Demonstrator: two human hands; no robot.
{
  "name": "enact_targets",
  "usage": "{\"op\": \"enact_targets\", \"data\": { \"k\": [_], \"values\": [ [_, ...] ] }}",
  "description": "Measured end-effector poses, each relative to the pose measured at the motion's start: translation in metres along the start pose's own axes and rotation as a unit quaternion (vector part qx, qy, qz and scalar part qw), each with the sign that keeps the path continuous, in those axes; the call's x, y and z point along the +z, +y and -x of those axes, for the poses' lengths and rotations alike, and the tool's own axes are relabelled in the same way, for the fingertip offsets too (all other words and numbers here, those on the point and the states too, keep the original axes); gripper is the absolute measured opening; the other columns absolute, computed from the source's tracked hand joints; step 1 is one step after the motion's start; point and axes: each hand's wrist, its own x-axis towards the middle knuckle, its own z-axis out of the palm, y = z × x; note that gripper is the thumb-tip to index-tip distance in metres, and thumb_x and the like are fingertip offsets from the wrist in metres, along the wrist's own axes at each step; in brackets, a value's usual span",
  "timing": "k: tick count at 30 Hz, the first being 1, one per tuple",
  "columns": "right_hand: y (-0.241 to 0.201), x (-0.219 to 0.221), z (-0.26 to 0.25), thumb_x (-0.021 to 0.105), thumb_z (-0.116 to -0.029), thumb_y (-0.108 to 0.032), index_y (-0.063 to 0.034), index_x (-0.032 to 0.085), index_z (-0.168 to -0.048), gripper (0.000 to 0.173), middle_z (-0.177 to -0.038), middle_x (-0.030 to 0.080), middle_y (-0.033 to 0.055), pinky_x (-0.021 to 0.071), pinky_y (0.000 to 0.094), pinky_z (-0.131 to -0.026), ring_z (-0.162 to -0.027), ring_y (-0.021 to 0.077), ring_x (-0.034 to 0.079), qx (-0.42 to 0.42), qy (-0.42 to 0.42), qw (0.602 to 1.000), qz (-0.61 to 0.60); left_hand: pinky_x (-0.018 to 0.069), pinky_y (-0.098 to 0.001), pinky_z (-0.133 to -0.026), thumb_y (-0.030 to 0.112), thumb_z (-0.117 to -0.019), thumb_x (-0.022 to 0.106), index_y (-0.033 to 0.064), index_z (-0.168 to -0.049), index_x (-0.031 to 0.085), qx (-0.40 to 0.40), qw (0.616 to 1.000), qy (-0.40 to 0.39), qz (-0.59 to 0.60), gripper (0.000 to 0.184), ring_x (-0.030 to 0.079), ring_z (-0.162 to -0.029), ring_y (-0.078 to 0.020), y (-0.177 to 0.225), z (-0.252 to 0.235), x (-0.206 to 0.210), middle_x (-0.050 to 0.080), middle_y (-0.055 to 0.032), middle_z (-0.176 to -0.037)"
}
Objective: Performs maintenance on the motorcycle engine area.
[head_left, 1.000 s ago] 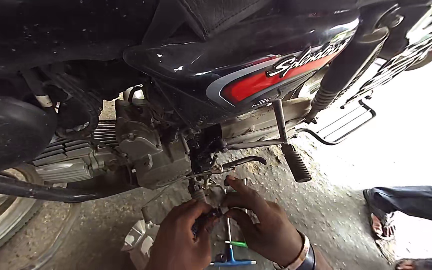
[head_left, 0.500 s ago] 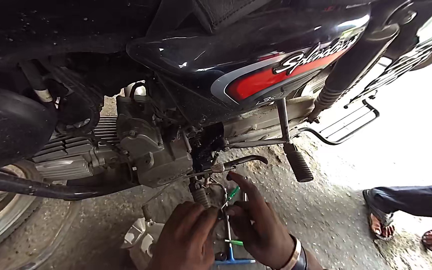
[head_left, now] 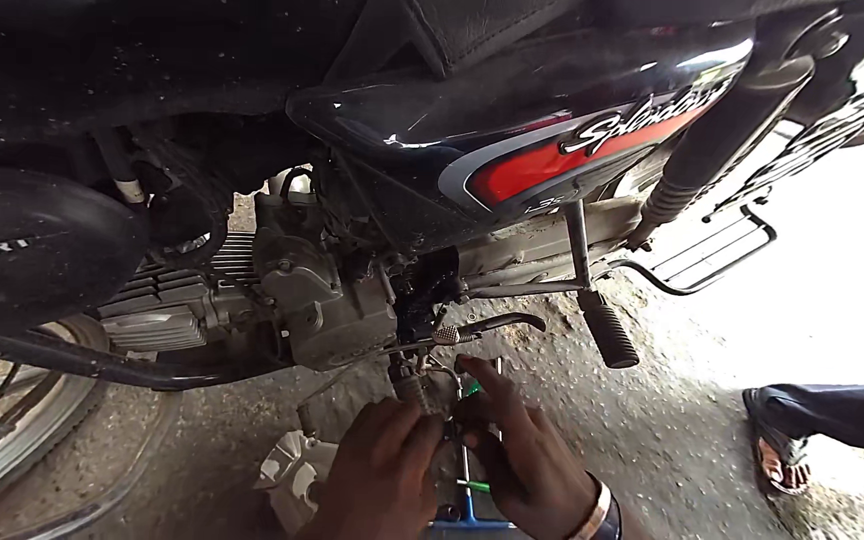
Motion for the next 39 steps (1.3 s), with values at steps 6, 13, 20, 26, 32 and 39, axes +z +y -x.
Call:
{"op": "enact_targets", "data": {
  "k": [6,13,20,26,32,39],
  "values": [
    [-0.009,0.005,-0.012,0.054,-0.0989,-0.011,-0.0178,0.021,-0.162,0.072,-0.080,0.065,0.0018,0.0558,0.0304,-0.058,-0.063,0.0117,0.062,0.207,-0.026,0.914,-0.348,0.0510,-0.0312,-0.086,0.007,-0.0926,0.055,0.0134,-0.100,0.072,0.044,0.998,0.050,-0.002,0.019,0.063,-0.088,-0.0183,-0.011,0.006,0.002,0.066,-0.0026,-0.085],
    [-0.007,0.017,-0.034,0.046,-0.1041,-0.020,-0.0130,0.039,-0.154,0.051,-0.073,0.061,0.0013,0.0563,0.0272,-0.059,-0.058,0.0092,0.061,0.251,0.045,0.790,-0.557,0.0538,-0.0216,-0.084,0.029,-0.1016,0.060,0.0160,-0.100,0.075,-0.027,0.987,0.142,0.068,0.019,0.064,-0.090,-0.0060,-0.018,-0.006,-0.022,0.067,0.0003,-0.089],
    [0.007,0.098,-0.081,0.047,-0.1025,-0.005,-0.0162,0.032,-0.157,0.058,-0.085,0.061,0.0092,0.0549,0.0317,-0.056,-0.058,0.0152,0.059,0.380,0.158,0.710,-0.571,0.0521,-0.0104,-0.076,0.020,-0.0952,0.069,-0.0018,-0.096,0.074,-0.047,0.968,0.236,0.077,0.022,0.063,-0.084,0.0030,-0.022,-0.033,-0.052,0.067,-0.0028,-0.089],
    [0.016,0.120,-0.107,0.054,-0.1015,-0.006,-0.0175,0.028,-0.160,0.065,-0.072,0.056,0.0084,0.0464,0.0299,-0.043,-0.048,0.0149,0.052,0.395,0.217,0.709,-0.542,0.0545,-0.0120,-0.074,0.015,-0.0938,0.069,-0.0073,-0.097,0.070,-0.062,0.959,0.264,0.086,0.022,0.063,-0.081,0.0040,-0.032,-0.035,-0.068,0.067,-0.0011,-0.089],
    [0.037,0.112,-0.111,0.063,-0.0941,-0.008,-0.0263,0.034,-0.160,0.074,-0.085,0.062,0.0139,0.0455,0.0350,-0.044,-0.049,0.0184,0.051,0.399,0.202,0.767,-0.459,0.0522,-0.0103,-0.074,0.005,-0.0946,0.066,-0.0109,-0.100,0.066,-0.078,0.957,0.263,0.094,0.017,0.061,-0.081,0.0056,-0.035,-0.025,-0.078,0.064,-0.0011,-0.090],
    [0.037,0.108,-0.112,0.069,-0.0935,-0.020,-0.0288,0.032,-0.162,0.078,-0.113,0.070,0.0218,0.0564,0.0566,-0.073,-0.083,0.0337,0.070,0.404,0.183,0.828,-0.342,0.0508,-0.0101,-0.075,0.000,-0.0955,0.062,-0.0119,-0.098,0.066,-0.066,0.963,0.245,0.088,0.013,0.060,-0.081,0.0067,-0.035,-0.020,-0.080,0.063,0.0012,-0.087]
  ]
}}
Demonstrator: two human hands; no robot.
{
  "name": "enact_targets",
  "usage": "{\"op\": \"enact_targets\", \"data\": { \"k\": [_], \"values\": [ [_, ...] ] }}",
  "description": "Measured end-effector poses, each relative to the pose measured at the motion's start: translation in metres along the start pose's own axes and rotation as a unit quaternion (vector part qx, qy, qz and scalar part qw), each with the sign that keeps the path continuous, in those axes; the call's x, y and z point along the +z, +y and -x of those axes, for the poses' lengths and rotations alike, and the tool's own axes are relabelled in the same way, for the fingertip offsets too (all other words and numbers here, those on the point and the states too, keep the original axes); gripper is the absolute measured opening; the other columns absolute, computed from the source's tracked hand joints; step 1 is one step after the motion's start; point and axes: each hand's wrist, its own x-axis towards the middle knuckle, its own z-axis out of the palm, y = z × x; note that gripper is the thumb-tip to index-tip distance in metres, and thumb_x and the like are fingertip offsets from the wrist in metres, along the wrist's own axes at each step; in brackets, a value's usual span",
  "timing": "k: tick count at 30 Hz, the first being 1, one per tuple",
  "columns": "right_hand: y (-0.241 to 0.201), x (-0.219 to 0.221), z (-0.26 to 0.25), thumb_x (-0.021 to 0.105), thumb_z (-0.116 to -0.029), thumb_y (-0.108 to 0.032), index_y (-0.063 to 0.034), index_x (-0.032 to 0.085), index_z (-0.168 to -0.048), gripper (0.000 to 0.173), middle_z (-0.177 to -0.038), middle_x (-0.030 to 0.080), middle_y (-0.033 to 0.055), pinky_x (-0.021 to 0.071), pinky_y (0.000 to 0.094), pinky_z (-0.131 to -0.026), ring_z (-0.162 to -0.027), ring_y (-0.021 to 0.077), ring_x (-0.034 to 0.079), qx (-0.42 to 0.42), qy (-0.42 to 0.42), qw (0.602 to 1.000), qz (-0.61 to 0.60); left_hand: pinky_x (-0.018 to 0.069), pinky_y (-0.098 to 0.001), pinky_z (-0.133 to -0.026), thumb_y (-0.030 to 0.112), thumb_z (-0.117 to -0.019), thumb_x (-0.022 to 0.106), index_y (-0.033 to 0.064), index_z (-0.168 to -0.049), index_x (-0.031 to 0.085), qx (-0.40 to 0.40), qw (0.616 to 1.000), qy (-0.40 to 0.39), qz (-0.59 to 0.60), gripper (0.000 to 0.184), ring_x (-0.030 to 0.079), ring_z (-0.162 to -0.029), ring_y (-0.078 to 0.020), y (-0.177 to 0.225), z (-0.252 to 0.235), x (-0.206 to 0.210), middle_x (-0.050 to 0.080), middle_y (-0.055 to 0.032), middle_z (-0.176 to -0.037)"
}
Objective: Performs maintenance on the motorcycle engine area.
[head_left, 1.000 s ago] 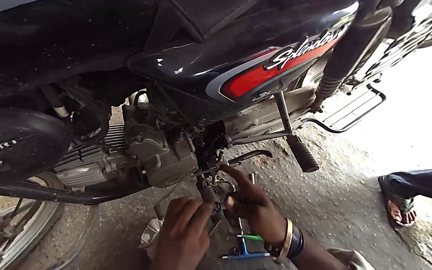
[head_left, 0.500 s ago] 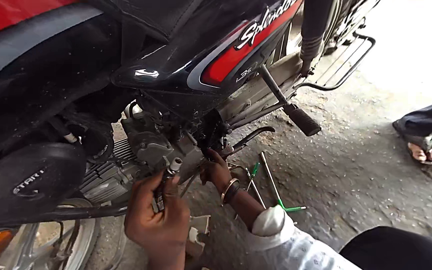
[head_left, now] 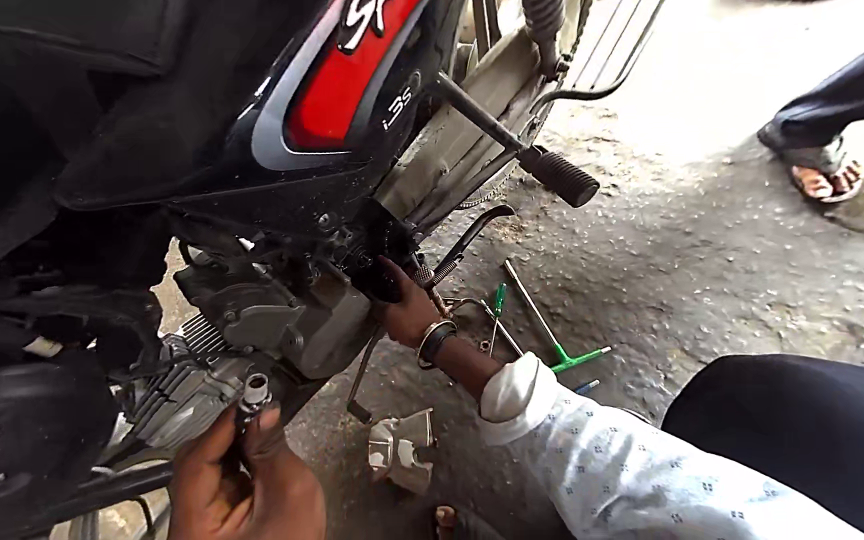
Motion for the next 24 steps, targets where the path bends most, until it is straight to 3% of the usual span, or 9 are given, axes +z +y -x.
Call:
{"op": "enact_targets", "data": {
  "k": [1,3,10,13,19,24],
  "values": [
    [-0.001,0.000,0.001,0.069,-0.0946,-0.025,-0.0277,0.029,-0.163,0.079,-0.117,0.071,0.0218,0.0559,0.0606,-0.085,-0.097,0.0366,0.071,-0.006,0.001,1.000,0.028,0.0505,-0.0098,-0.075,0.000,-0.0955,0.062,-0.0124,-0.098,0.066,-0.001,1.000,-0.004,-0.007,0.013,0.060,-0.081,0.0067,0.001,0.000,-0.001,0.063,0.0009,-0.087],
    [0.000,0.000,0.001,0.068,-0.0953,-0.029,-0.0259,0.026,-0.164,0.080,-0.116,0.071,0.0216,0.0539,0.0633,-0.090,-0.104,0.0387,0.070,-0.026,0.003,0.998,0.064,0.0508,-0.0094,-0.077,-0.001,-0.0945,0.062,-0.0136,-0.098,0.066,-0.004,1.000,-0.009,-0.019,0.014,0.060,-0.082,0.0069,0.003,0.001,-0.002,0.064,-0.0001,-0.088],
    [-0.015,-0.009,-0.001,0.066,-0.0922,-0.023,-0.0323,0.012,-0.167,0.093,-0.111,0.072,0.0213,0.0541,0.0644,-0.084,-0.099,0.0398,0.070,-0.024,-0.049,0.990,0.128,0.0502,-0.0081,-0.078,-0.001,-0.0935,0.063,-0.0155,-0.097,0.067,-0.008,0.999,-0.012,-0.049,0.015,0.060,-0.082,0.0080,0.003,0.004,0.000,0.065,-0.0023,-0.087],
    [-0.014,-0.008,-0.003,0.065,-0.0936,-0.026,-0.0315,0.014,-0.167,0.090,-0.111,0.072,0.0210,0.0544,0.0640,-0.084,-0.099,0.0394,0.071,-0.028,-0.048,0.989,0.134,0.0511,-0.0089,-0.078,0.000,-0.0940,0.063,-0.0136,-0.098,0.067,-0.013,0.999,-0.015,-0.040,0.014,0.061,-0.083,0.0072,0.005,0.005,0.002,0.065,-0.0007,-0.088],
    [-0.017,-0.007,-0.005,0.062,-0.0883,-0.025,-0.0320,0.015,-0.167,0.091,-0.111,0.071,0.0213,0.0534,0.0655,-0.082,-0.099,0.0408,0.070,0.003,-0.059,0.987,0.152,0.0509,-0.0092,-0.079,0.002,-0.0943,0.063,-0.0132,-0.097,0.068,-0.004,0.999,-0.023,-0.041,0.016,0.061,-0.084,0.0070,0.007,0.007,0.002,0.065,-0.0004,-0.087],
    [-0.017,-0.005,-0.010,0.061,-0.0923,-0.030,-0.0308,0.017,-0.166,0.086,-0.117,0.070,0.0218,0.0525,0.0668,-0.084,-0.105,0.0418,0.069,0.018,-0.063,0.987,0.144,0.0512,-0.0088,-0.079,0.002,-0.0941,0.062,-0.0151,-0.097,0.066,0.007,0.999,-0.025,-0.026,0.018,0.061,-0.084,0.0082,0.010,0.007,-0.001,0.065,0.0001,-0.088]
  ]
}}
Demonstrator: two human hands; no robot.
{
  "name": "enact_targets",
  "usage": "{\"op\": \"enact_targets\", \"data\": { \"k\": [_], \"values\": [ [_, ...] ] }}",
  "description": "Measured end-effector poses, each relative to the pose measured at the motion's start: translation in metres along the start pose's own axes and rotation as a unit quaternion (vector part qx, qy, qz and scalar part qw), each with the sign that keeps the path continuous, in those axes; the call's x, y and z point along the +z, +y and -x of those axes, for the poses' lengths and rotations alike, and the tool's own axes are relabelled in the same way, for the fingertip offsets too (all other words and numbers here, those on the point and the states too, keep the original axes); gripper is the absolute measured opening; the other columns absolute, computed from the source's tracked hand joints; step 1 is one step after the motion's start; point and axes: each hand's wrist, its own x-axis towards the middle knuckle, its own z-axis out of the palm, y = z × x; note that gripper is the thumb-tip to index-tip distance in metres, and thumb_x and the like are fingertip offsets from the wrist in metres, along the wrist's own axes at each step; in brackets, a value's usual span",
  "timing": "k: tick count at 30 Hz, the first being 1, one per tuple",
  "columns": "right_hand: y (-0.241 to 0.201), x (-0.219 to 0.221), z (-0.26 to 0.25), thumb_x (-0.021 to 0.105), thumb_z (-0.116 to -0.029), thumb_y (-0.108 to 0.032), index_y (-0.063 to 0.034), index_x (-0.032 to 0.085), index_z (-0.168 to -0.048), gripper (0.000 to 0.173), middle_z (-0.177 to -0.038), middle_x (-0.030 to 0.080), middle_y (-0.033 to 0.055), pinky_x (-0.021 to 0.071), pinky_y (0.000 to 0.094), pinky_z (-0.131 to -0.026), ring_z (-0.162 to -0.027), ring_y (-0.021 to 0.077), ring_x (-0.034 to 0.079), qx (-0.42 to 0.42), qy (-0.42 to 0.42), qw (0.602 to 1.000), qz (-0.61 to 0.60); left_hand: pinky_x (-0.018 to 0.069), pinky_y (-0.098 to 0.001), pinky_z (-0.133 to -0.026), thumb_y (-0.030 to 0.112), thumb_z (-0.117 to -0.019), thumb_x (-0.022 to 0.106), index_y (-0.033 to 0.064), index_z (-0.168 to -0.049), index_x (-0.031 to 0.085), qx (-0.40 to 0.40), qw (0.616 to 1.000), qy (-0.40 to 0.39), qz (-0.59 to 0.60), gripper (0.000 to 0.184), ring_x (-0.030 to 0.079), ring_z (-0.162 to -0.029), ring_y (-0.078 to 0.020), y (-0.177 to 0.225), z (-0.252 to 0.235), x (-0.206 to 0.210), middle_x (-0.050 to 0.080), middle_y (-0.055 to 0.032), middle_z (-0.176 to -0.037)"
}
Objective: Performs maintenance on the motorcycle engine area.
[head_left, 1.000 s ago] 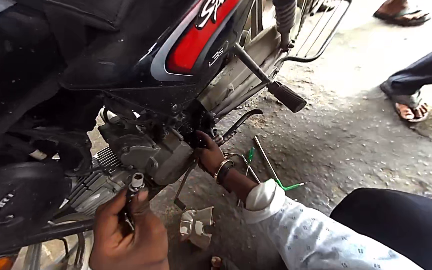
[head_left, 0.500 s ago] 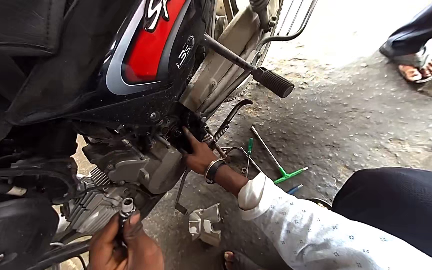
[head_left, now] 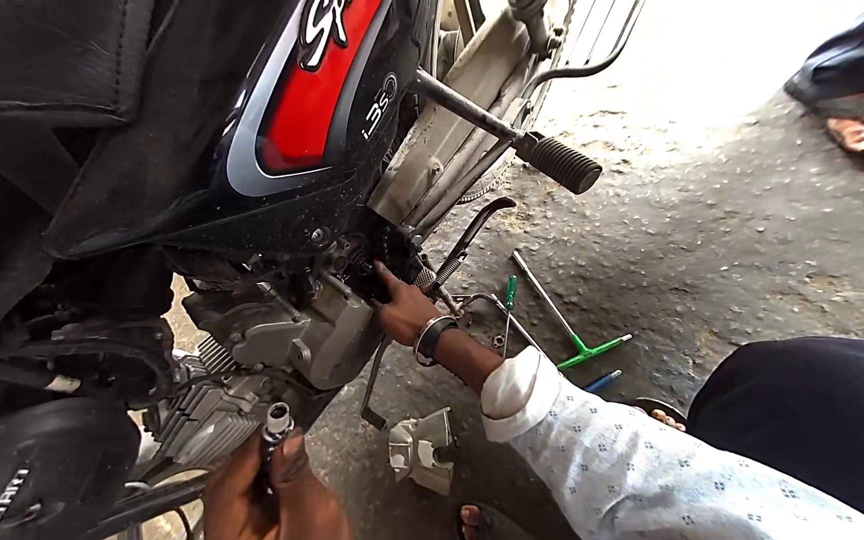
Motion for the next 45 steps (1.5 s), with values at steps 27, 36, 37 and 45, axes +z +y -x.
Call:
{"op": "enact_targets", "data": {
  "k": [27,36,37,45],
  "values": [
    [0.004,-0.002,0.034,0.047,-0.0949,-0.006,-0.0183,0.039,-0.156,0.063,-0.065,0.043,-0.0006,0.0351,0.0257,-0.042,-0.045,0.0088,0.039,0.028,-0.038,0.877,-0.478,0.0528,-0.0106,-0.079,0.003,-0.0950,0.063,-0.0123,-0.099,0.067,-0.025,0.999,-0.017,0.019,0.016,0.062,-0.084,0.0061,-0.001,0.005,0.012,0.065,0.0000,-0.089],
    [0.007,-0.001,0.013,0.040,-0.0955,-0.013,-0.0182,0.050,-0.132,0.038,-0.050,0.023,-0.0086,0.0234,0.0188,-0.033,-0.034,0.0021,0.024,0.106,-0.116,0.795,-0.586,0.0542,-0.0114,-0.079,0.001,-0.0935,0.063,-0.0110,-0.098,0.068,-0.046,0.998,-0.015,0.035,0.014,0.064,-0.083,0.0051,0.000,0.003,0.016,0.066,0.0002,-0.089],
    [0.008,-0.001,0.012,0.039,-0.0965,-0.013,-0.0178,0.051,-0.129,0.034,-0.049,0.023,-0.0086,0.0234,0.0186,-0.033,-0.034,0.0020,0.024,0.104,-0.120,0.794,-0.587,0.0544,-0.0112,-0.079,0.000,-0.0933,0.063,-0.0111,-0.098,0.068,-0.048,0.998,-0.014,0.034,0.013,0.064,-0.083,0.0052,0.000,0.003,0.017,0.066,0.0001,-0.089],
    [0.007,0.002,0.013,0.040,-0.0949,-0.010,-0.0192,0.044,-0.146,0.052,-0.050,0.022,-0.0085,0.0234,0.0195,-0.033,-0.034,0.0026,0.023,0.095,-0.107,0.804,-0.578,0.0550,-0.0115,-0.078,0.000,-0.0918,0.065,-0.0102,-0.098,0.069,-0.047,0.998,-0.015,0.035,0.013,0.064,-0.082,0.0048,0.001,0.003,0.019,0.066,-0.0001,-0.088]
  ]
}}
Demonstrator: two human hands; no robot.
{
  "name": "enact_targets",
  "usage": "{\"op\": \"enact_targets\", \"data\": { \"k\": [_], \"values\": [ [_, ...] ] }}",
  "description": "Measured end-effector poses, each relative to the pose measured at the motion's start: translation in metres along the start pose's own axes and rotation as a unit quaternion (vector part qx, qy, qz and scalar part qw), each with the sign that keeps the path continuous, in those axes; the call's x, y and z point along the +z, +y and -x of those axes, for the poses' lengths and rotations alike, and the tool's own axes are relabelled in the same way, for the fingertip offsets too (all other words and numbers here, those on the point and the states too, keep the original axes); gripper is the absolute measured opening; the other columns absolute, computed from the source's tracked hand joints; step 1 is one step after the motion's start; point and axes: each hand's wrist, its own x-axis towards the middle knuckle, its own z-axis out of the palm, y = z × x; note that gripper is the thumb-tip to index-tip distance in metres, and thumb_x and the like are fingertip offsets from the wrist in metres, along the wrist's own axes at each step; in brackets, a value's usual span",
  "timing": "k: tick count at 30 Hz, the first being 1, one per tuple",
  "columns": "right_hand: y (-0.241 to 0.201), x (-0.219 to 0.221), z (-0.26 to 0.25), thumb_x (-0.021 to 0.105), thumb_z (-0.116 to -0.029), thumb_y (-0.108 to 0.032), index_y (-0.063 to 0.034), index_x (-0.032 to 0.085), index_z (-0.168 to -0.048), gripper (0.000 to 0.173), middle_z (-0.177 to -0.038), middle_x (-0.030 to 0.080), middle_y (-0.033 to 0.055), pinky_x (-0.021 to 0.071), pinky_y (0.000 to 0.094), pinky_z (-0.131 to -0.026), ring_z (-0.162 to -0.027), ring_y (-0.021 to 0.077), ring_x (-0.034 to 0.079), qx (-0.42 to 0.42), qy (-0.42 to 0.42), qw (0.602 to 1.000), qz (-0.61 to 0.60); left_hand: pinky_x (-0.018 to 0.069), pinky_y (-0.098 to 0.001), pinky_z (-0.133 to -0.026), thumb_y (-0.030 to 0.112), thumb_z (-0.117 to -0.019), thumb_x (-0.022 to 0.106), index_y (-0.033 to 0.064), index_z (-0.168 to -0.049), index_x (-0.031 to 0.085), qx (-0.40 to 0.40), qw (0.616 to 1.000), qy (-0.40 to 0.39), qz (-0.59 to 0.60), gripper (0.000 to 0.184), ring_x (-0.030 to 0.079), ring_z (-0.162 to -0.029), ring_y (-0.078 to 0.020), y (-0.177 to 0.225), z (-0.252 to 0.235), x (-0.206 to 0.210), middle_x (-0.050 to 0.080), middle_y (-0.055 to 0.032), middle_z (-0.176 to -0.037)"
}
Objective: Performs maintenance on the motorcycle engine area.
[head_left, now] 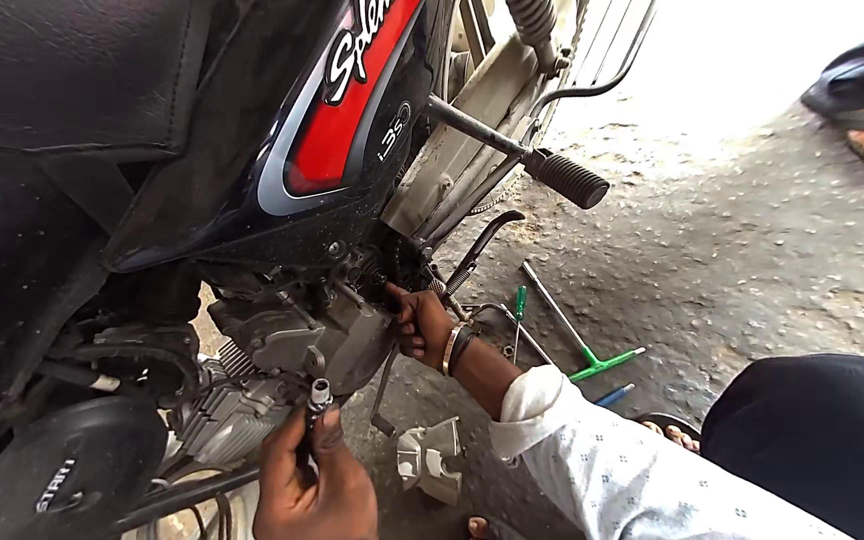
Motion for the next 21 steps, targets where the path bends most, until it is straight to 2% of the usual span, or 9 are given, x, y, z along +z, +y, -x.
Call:
{"op": "enact_targets", "data": {
  "k": [1,5,7,9,12,14,18,20,21],
  "values": [
    [0.000,0.000,-0.001,0.041,-0.0953,-0.011,-0.0197,0.043,-0.147,0.053,-0.050,0.022,-0.0087,0.0233,0.0193,-0.033,-0.034,0.0023,0.023,-0.002,-0.001,1.000,0.003,0.0550,-0.0118,-0.078,0.000,-0.0918,0.065,-0.0103,-0.098,0.069,0.002,1.000,-0.001,-0.001,0.012,0.064,-0.082,0.0044,0.000,0.000,0.000,0.066,-0.0004,-0.088],
    [0.004,-0.002,-0.008,0.040,-0.0941,-0.011,-0.0193,0.051,-0.128,0.037,-0.049,0.023,-0.0087,0.0233,0.0188,-0.032,-0.033,0.0021,0.024,-0.021,-0.016,0.999,-0.033,0.0541,-0.0112,-0.078,0.003,-0.0926,0.066,-0.0087,-0.098,0.070,0.011,1.000,-0.001,-0.003,0.014,0.064,-0.083,0.0047,0.000,0.002,-0.001,0.066,0.0000,-0.089],
    [0.006,-0.003,-0.013,0.038,-0.0956,-0.012,-0.0189,0.050,-0.125,0.032,-0.048,0.024,-0.0088,0.0239,0.0176,-0.031,-0.032,0.0015,0.025,-0.033,-0.049,0.996,-0.073,0.0541,-0.0111,-0.078,0.004,-0.0927,0.066,-0.0087,-0.098,0.070,0.018,1.000,-0.005,0.001,0.014,0.064,-0.084,0.0046,0.000,0.003,-0.003,0.067,0.0001,-0.090],
    [0.007,-0.005,-0.015,0.036,-0.0971,-0.015,-0.0187,0.050,-0.115,0.023,-0.047,0.025,-0.0086,0.0246,0.0172,-0.031,-0.031,0.0014,0.026,-0.029,-0.085,0.991,-0.100,0.0546,-0.0119,-0.079,0.004,-0.0931,0.066,-0.0077,-0.099,0.070,0.024,1.000,-0.007,0.008,0.014,0.064,-0.085,0.0038,-0.001,0.004,-0.006,0.067,0.0009,-0.090],
    [0.008,-0.014,-0.020,0.037,-0.0948,-0.017,-0.0199,0.052,-0.105,0.018,-0.047,0.028,-0.0088,0.0247,0.0163,-0.031,-0.032,0.0009,0.027,-0.009,-0.156,0.978,-0.136,0.0548,-0.0128,-0.081,0.005,-0.0936,0.066,-0.0072,-0.099,0.070,0.029,1.000,-0.008,0.010,0.014,0.065,-0.087,0.0032,-0.005,0.006,-0.008,0.068,0.0013,-0.091],
    [0.010,-0.015,-0.024,0.039,-0.0929,-0.019,-0.0193,0.056,-0.107,0.022,-0.046,0.030,-0.0091,0.0258,0.0153,-0.031,-0.031,0.0001,0.029,-0.002,-0.192,0.965,-0.177,0.0547,-0.0124,-0.081,0.005,-0.0936,0.066,-0.0073,-0.099,0.070,0.025,1.000,-0.009,0.006,0.014,0.065,-0.088,0.0031,-0.006,0.007,-0.008,0.068,0.0006,-0.092],
    [0.013,-0.008,-0.024,0.039,-0.0918,-0.018,-0.0177,0.054,-0.113,0.025,-0.047,0.030,-0.0091,0.0266,0.0159,-0.031,-0.031,0.0006,0.030,-0.015,-0.185,0.965,-0.187,0.0543,-0.0115,-0.080,0.004,-0.0926,0.066,-0.0082,-0.098,0.070,0.015,1.000,-0.006,-0.003,0.014,0.064,-0.086,0.0037,-0.002,0.004,-0.007,0.067,-0.0003,-0.091],
    [0.008,-0.004,-0.015,0.038,-0.0916,-0.014,-0.0176,0.051,-0.128,0.038,-0.048,0.028,-0.0088,0.0251,0.0175,-0.031,-0.032,0.0014,0.028,-0.020,-0.114,0.989,-0.090,0.0545,-0.0117,-0.081,0.004,-0.0926,0.066,-0.0085,-0.099,0.070,0.017,1.000,-0.005,0.001,0.014,0.065,-0.088,0.0037,-0.001,0.005,-0.007,0.067,-0.0001,-0.092],
    [0.002,0.002,-0.007,0.039,-0.0946,-0.013,-0.0172,0.048,-0.144,0.051,-0.051,0.027,-0.0071,0.0244,0.0199,-0.033,-0.034,0.0032,0.027,-0.030,-0.050,0.998,0.005,0.0550,-0.0121,-0.081,0.004,-0.0927,0.066,-0.0088,-0.099,0.070,0.018,1.000,-0.005,0.005,0.015,0.065,-0.088,0.0033,0.000,0.005,-0.006,0.067,-0.0005,-0.092]
  ]
}}
